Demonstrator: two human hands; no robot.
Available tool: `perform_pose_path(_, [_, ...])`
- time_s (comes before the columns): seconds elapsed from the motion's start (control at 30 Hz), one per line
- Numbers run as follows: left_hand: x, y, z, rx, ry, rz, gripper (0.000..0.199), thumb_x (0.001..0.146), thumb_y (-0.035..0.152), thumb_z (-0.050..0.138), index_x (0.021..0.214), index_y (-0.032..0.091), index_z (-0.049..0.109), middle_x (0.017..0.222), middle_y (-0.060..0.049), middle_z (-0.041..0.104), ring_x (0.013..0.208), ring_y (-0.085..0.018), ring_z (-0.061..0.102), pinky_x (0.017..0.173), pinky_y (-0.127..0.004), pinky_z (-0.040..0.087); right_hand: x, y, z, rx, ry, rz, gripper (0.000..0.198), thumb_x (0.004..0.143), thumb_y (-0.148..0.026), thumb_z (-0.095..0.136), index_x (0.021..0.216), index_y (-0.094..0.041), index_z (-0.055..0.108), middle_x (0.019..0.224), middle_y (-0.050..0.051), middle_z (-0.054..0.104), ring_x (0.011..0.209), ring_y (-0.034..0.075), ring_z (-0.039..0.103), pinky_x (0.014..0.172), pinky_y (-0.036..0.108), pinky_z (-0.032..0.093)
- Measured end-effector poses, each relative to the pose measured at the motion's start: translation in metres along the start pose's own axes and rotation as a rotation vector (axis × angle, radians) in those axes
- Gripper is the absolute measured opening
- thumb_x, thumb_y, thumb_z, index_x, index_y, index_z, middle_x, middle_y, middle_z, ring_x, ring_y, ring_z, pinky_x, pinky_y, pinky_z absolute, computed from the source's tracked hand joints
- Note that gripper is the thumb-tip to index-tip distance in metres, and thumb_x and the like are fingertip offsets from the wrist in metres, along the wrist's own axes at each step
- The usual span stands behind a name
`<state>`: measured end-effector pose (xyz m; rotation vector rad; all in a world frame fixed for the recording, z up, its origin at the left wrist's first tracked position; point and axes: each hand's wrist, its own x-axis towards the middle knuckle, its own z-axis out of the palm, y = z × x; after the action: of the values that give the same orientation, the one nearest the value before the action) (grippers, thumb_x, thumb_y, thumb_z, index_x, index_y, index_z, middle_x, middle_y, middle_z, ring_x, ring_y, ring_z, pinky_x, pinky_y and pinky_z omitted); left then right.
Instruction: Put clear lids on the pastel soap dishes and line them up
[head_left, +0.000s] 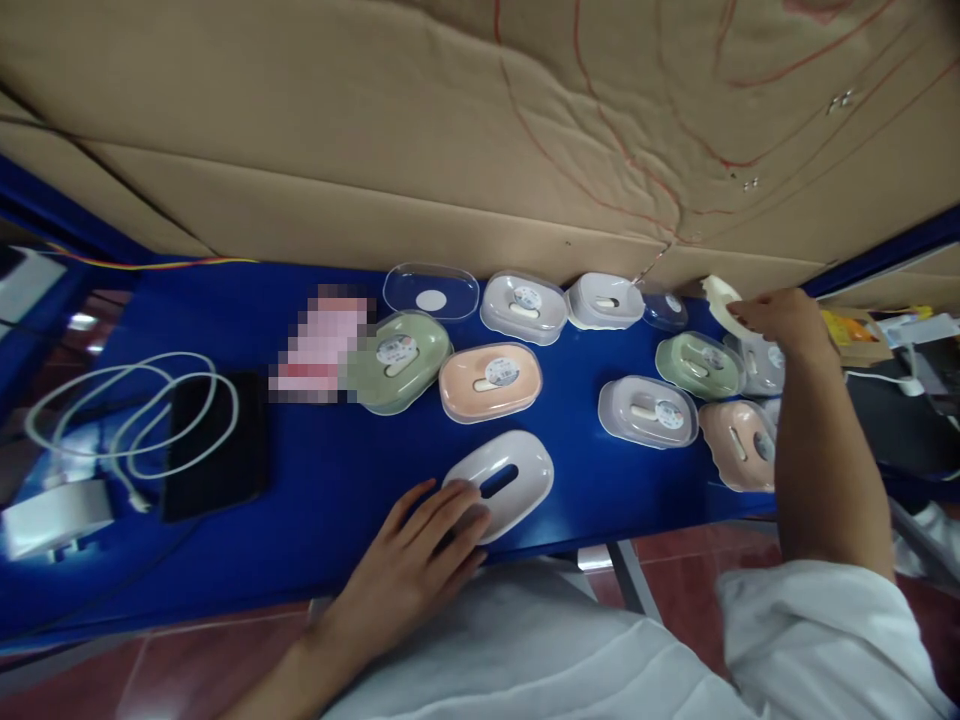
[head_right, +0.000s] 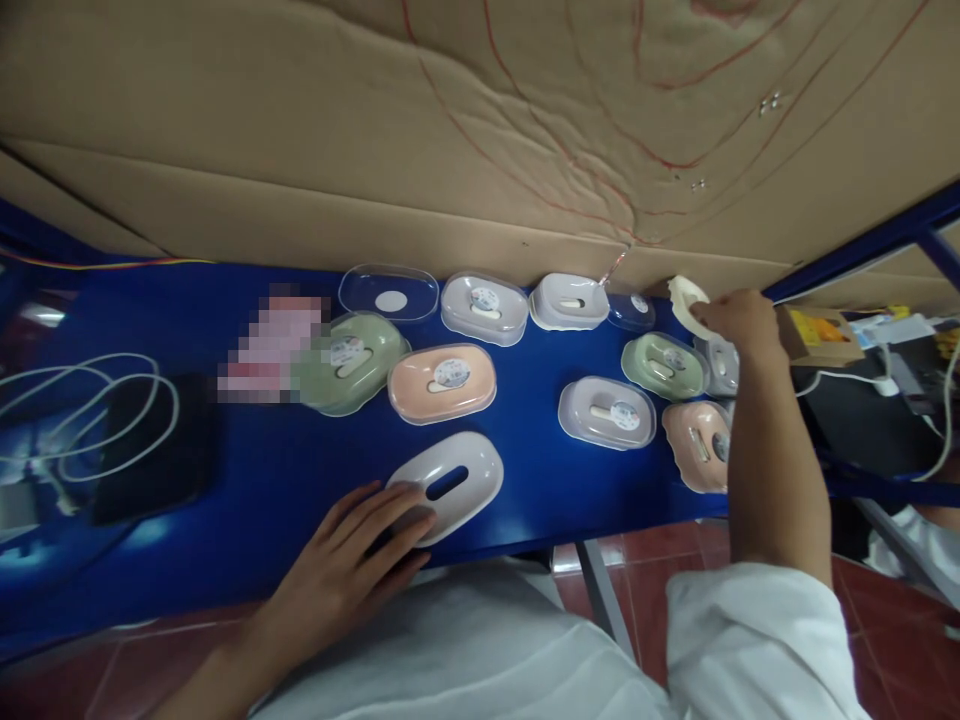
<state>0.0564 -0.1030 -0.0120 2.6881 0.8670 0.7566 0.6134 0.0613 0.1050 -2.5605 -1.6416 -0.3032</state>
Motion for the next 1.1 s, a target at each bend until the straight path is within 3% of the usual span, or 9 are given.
perform_pose_path(0.1, [0.0, 0.001, -0.002, -0.019, 0.077, -0.003, 0.022, 0.105, 0.016, 0.07, 0.127, 0.017, 0.073, 0.128, -0.009, 0.077, 0.131, -0.025, 0.069, 0.123, -0.044, 0.05, -0.029, -0.008, -0.028, 0.005, -0.002, 0.115, 0.034, 0.09, -0.035, 0.079, 0.088, -0.001, 0.084, 0.069, 0.015, 0.074, 0.058, 0.014, 0.056, 0.064, 0.038, 0.037])
perform_pose_path(0.17, [-0.006, 0.0, -0.009, -0.076, 0.147, -0.025, 0.027, 0.102, 0.012, 0.072, 0.129, 0.014, 0.071, 0.125, -0.011, 0.077, 0.131, -0.026, 0.069, 0.119, -0.045, 0.056, -0.074, -0.024, -0.046, 0.134, 0.035, 0.05, 0.031, 0.092, -0.038, 0.08, 0.103, -0.009, 0.084, 0.083, 0.012, 0.079, 0.068, 0.015, 0.065, 0.068, 0.034, 0.041])
perform_pose_path(0.27, [-0.022, -0.004, -0.021, -0.129, 0.32, -0.102, 0.023, 0.099, 0.013, 0.074, 0.122, 0.013, 0.072, 0.122, -0.013, 0.075, 0.13, -0.03, 0.071, 0.109, -0.046, 0.064, -0.166, -0.063, -0.059, 0.301, 0.041, -0.383, 0.03, 0.096, -0.049, 0.08, 0.109, -0.021, 0.079, 0.088, 0.004, 0.08, 0.066, 0.016, 0.069, 0.062, 0.029, 0.046])
perform_pose_path(0.33, [-0.031, -0.006, -0.026, -0.139, 0.473, -0.136, 0.017, 0.095, 0.015, 0.076, 0.111, 0.015, 0.072, 0.117, -0.012, 0.074, 0.125, -0.031, 0.074, 0.101, -0.046, 0.067, -0.223, -0.097, -0.051, 0.328, 0.007, -0.766, 0.019, 0.105, -0.037, 0.069, 0.115, -0.021, 0.076, 0.102, 0.006, 0.082, 0.085, 0.019, 0.077, 0.073, 0.031, 0.054])
perform_pose_path(0.43, [-0.031, -0.007, -0.023, -0.175, 0.561, -0.145, 0.017, 0.092, 0.018, 0.078, 0.107, 0.016, 0.071, 0.114, -0.011, 0.073, 0.121, -0.032, 0.075, 0.097, -0.045, 0.068, -0.273, -0.145, -0.025, 0.311, -0.006, -1.021, 0.009, 0.105, -0.021, 0.066, 0.101, -0.017, 0.074, 0.093, 0.005, 0.08, 0.082, 0.02, 0.074, 0.069, 0.033, 0.055])
perform_pose_path(0.53, [-0.019, -0.005, -0.016, -0.167, 0.411, -0.123, 0.022, 0.095, 0.012, 0.073, 0.117, 0.014, 0.07, 0.12, -0.013, 0.072, 0.13, -0.031, 0.07, 0.109, -0.047, 0.064, -0.277, -0.161, -0.003, 0.351, 0.014, -1.079, 0.011, 0.105, -0.02, 0.067, 0.096, -0.016, 0.072, 0.089, 0.005, 0.078, 0.079, 0.021, 0.073, 0.065, 0.034, 0.054])
perform_pose_path(0.7, [0.005, -0.002, -0.005, -0.152, 0.175, 0.039, 0.032, 0.099, 0.006, 0.068, 0.13, 0.009, 0.067, 0.125, -0.015, 0.072, 0.139, -0.029, 0.063, 0.128, -0.054, 0.05, -0.262, -0.128, -0.007, 0.553, 0.139, -0.953, 0.022, 0.103, -0.02, 0.072, 0.124, -0.018, 0.071, 0.11, 0.009, 0.08, 0.102, 0.022, 0.075, 0.089, 0.036, 0.06])
perform_pose_path(0.87, [0.022, -0.004, 0.007, -0.134, -0.005, 0.104, 0.025, 0.104, 0.009, 0.061, 0.128, 0.01, 0.066, 0.126, -0.014, 0.073, 0.137, -0.029, 0.064, 0.13, -0.055, 0.047, -0.282, -0.123, 0.007, 0.423, 0.133, -1.063, 0.045, 0.103, -0.048, 0.073, 0.142, -0.027, 0.068, 0.141, 0.009, 0.075, 0.138, 0.026, 0.066, 0.12, 0.048, 0.053])
perform_pose_path(1.1, [0.037, -0.013, 0.004, 0.175, -0.158, 0.308, 0.02, 0.103, 0.016, 0.063, 0.121, 0.018, 0.069, 0.13, -0.012, 0.071, 0.131, -0.028, 0.065, 0.126, -0.052, 0.05, -0.3, -0.139, 0.038, 0.338, 0.065, -1.214, 0.042, 0.105, -0.014, 0.065, 0.146, -0.02, 0.069, 0.148, 0.007, 0.073, 0.147, 0.023, 0.062, 0.126, 0.045, 0.049])
